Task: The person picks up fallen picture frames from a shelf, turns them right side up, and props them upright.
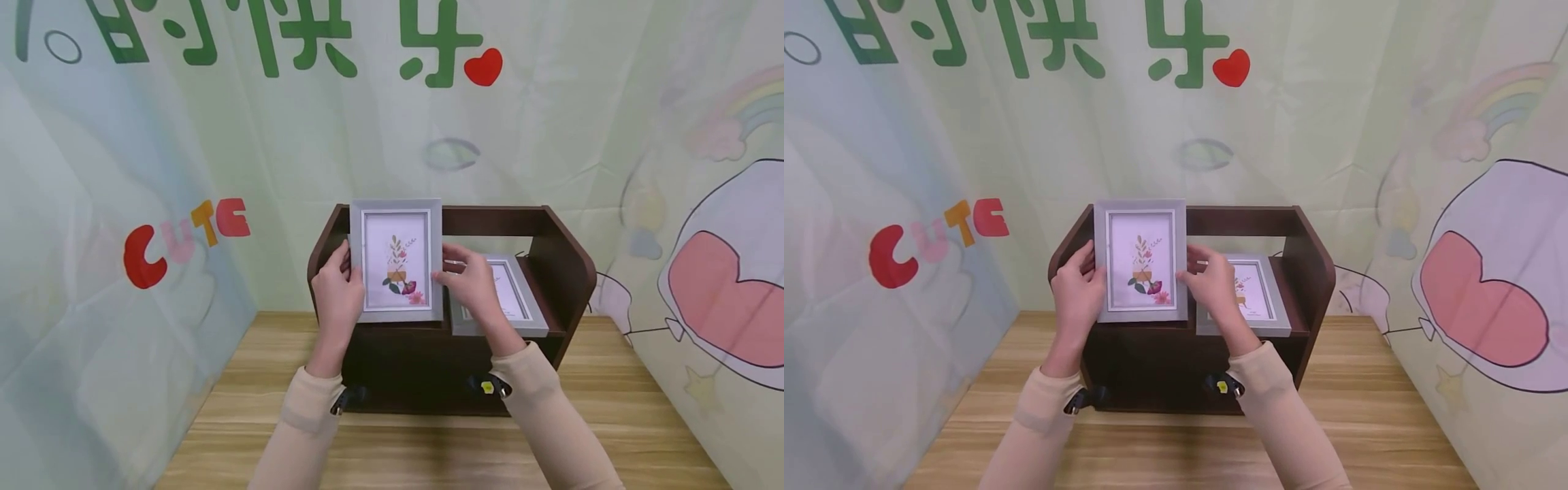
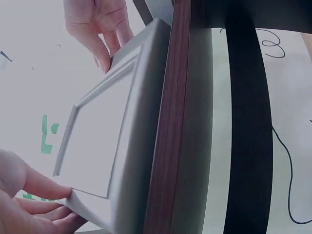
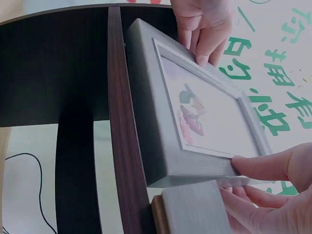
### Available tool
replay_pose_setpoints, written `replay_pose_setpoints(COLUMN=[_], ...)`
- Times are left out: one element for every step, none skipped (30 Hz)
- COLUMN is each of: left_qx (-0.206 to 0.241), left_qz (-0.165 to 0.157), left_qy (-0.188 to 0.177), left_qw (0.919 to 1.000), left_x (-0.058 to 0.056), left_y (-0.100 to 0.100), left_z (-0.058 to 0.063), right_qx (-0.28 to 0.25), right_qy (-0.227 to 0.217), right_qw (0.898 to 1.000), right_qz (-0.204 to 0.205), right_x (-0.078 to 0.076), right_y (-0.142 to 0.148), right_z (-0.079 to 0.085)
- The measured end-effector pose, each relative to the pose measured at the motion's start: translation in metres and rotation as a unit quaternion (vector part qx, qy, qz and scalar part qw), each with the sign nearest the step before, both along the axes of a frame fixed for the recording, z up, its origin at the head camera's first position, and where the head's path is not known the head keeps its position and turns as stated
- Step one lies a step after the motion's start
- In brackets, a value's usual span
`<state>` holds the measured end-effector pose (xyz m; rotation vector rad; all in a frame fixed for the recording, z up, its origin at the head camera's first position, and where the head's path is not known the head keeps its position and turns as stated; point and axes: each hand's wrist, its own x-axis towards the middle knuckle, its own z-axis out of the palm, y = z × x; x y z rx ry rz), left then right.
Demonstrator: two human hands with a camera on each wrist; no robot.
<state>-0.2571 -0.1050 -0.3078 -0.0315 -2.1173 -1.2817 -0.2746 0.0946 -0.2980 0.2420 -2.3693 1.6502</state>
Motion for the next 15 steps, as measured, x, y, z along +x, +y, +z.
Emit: replay_pose_setpoints(left_qx=[0.002, 0.005, 0.008, 0.011, 0.014, 0.018, 0.021, 0.023, 0.025, 0.027, 0.028, 0.029, 0.03, 0.031, 0.032], left_qz=[0.0, -0.002, -0.002, -0.003, -0.003, -0.006, -0.008, -0.01, -0.013, -0.015, -0.017, -0.019, -0.019, -0.02, -0.02], left_qy=[0.006, 0.013, 0.018, 0.023, 0.027, 0.032, 0.037, 0.041, 0.044, 0.047, 0.049, 0.051, 0.053, 0.056, 0.058], left_qw=[1.0, 0.9999, 0.9998, 0.9997, 0.9995, 0.9993, 0.9991, 0.9988, 0.9986, 0.9984, 0.9982, 0.9981, 0.998, 0.9978, 0.9976], left_x=[-0.0009, -0.0014, -0.0021, -0.0026, -0.0033, -0.0039, -0.0044, -0.0049, -0.0053, -0.0057, -0.006, -0.0064, -0.0069, -0.0071, -0.0077], left_y=[0.0001, 0.0002, 0.0003, 0.0003, 0.0006, 0.0008, 0.0009, 0.0011, 0.0012, 0.0013, 0.0013, 0.0012, 0.0009, 0.0007, 0.0003], left_z=[-0.0001, 0.0002, 0.0001, 0.0001, -0.0001, 0.0, 0.0, 0.0, 0.0, 0.0, 0.0001, -0.0001, -0.0003, -0.0004, -0.0006], right_qx=[-0.004, -0.01, -0.014, -0.018, -0.022, -0.028, -0.034, -0.04, -0.044, -0.048, -0.052, -0.056, -0.057, -0.059, -0.059], right_qy=[0.003, 0.005, 0.007, 0.008, 0.009, 0.011, 0.012, 0.012, 0.013, 0.013, 0.013, 0.014, 0.014, 0.015, 0.015], right_qw=[1.0, 1.0, 1.0, 1.0, 1.0, 1.0, 0.999, 0.999, 0.999, 0.999, 0.999, 0.998, 0.998, 0.998, 0.998], right_qz=[-0.001, -0.002, -0.002, -0.003, -0.003, -0.003, -0.003, -0.003, -0.003, -0.003, -0.003, -0.002, -0.001, 0.001, 0.002], right_x=[-0.0005, -0.001, -0.0014, -0.0017, -0.0018, -0.002, -0.0019, -0.0019, -0.0022, -0.0024, -0.0025, -0.0026, -0.0028, -0.0032, -0.0034], right_y=[0.0, -0.0001, -0.0002, -0.0004, -0.0005, -0.0005, -0.0006, -0.0005, -0.0004, -0.0003, -0.0001, 0.0, 0.0, -0.0001, -0.0002], right_z=[-0.0001, -0.0001, -0.0001, -0.0001, 0.0, 0.0001, 0.0004, 0.0006, 0.0007, 0.0008, 0.001, 0.001, 0.001, 0.0008, 0.0006])
